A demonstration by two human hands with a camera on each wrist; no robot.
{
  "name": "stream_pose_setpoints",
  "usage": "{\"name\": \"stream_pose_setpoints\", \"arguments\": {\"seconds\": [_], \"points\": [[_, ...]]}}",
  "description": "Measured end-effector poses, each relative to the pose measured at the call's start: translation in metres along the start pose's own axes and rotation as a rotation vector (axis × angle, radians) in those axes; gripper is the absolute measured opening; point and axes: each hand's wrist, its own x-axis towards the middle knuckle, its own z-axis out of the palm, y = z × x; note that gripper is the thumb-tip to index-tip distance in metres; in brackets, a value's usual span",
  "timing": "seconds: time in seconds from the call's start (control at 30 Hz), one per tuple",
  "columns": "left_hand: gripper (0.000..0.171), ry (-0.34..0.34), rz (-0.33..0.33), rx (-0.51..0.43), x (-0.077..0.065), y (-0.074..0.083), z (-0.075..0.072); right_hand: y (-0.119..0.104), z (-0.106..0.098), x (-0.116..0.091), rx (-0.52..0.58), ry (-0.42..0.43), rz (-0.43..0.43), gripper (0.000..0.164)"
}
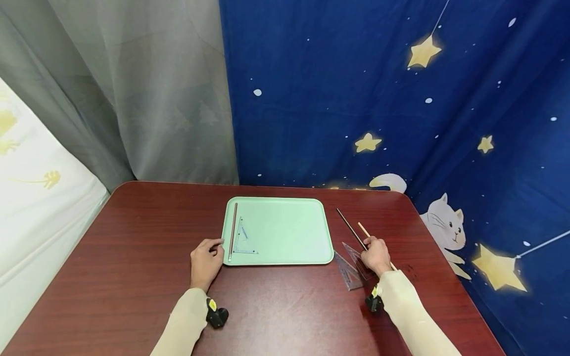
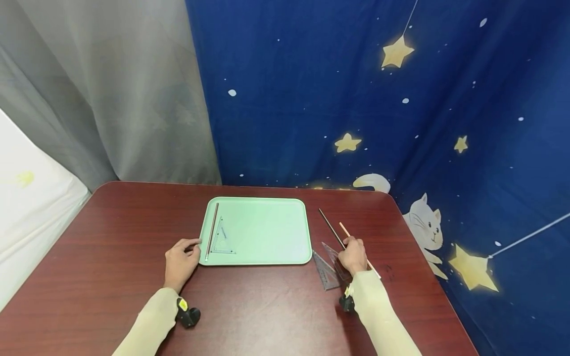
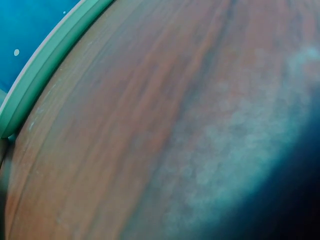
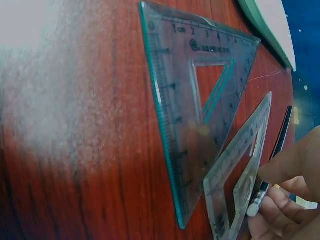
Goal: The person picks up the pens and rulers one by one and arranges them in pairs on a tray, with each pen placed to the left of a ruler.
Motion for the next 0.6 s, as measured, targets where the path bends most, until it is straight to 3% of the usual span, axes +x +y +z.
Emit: {"name": "stream_pose_setpoints", "arguments": {"seconds": [0.6], "points": [[0.019, -0.006, -0.014, 0.005, 0.0001, 0.0012, -0.0004, -0.0054, -0.0073, -0.0026, 0.008, -0.052, 0.026, 0.034]]}}
